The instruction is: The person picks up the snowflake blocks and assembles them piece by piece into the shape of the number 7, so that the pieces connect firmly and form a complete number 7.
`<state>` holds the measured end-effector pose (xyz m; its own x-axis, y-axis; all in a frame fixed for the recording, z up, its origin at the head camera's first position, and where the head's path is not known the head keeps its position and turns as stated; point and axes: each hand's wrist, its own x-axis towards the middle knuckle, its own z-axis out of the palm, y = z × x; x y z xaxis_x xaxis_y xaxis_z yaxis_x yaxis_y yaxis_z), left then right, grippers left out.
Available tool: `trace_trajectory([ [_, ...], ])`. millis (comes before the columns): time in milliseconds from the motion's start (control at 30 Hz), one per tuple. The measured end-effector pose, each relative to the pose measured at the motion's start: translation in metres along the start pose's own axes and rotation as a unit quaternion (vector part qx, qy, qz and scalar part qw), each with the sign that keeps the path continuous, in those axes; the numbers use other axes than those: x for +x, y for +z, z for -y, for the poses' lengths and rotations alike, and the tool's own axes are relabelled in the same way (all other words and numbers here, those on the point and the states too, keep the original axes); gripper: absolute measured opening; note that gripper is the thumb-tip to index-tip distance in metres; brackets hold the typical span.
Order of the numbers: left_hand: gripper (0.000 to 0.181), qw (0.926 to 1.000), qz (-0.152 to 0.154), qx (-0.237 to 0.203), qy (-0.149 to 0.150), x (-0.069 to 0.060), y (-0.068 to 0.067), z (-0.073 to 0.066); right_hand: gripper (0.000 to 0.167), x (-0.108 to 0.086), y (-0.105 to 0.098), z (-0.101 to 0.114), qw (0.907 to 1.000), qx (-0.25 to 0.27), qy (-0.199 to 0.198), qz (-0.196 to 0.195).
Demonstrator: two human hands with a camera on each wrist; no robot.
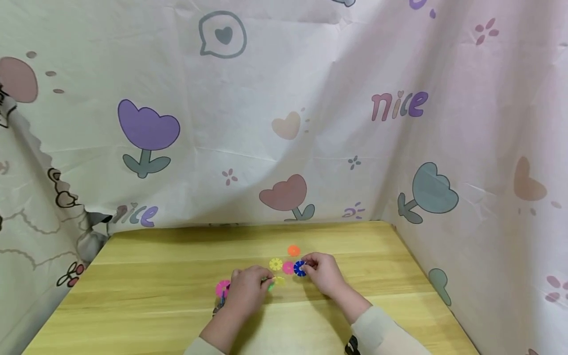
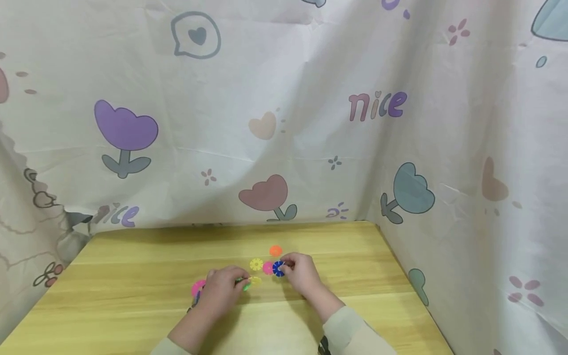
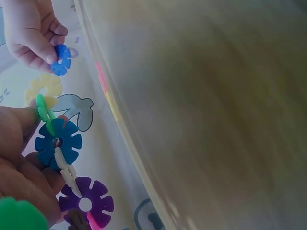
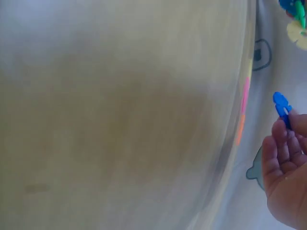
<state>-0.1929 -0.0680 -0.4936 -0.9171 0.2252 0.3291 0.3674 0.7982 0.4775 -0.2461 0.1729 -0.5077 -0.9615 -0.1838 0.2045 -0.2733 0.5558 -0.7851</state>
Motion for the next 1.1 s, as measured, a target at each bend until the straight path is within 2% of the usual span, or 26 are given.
trace_trajectory([
  [167,0.006,0.9999,0.005,-0.001,-0.009,0.002,0.001,0.001,0.011,-0.008,0.0,0.009,0.9983,0.054,-0.016,0.016],
  [400,0.004,0.9999,0.004,0.003,-0.014,0.003,0.0,0.002,0.013,-0.013,0.003,0.019,0.992,0.12,-0.013,0.039],
  [700,0.004,0.9999,-0.012,0.011,0.005,0.002,-0.001,-0.001,0.01,-0.016,0.008,0.022,0.9828,0.174,0.005,0.062],
  [967,0.004,0.9983,-0.035,0.021,0.042,0.0,-0.003,-0.006,0.013,-0.019,0.007,0.024,0.9739,0.214,0.028,0.072],
  [1100,0.005,0.9975,-0.041,0.027,0.051,-0.002,-0.002,-0.006,0.014,-0.02,0.005,0.024,0.9714,0.224,0.031,0.072],
])
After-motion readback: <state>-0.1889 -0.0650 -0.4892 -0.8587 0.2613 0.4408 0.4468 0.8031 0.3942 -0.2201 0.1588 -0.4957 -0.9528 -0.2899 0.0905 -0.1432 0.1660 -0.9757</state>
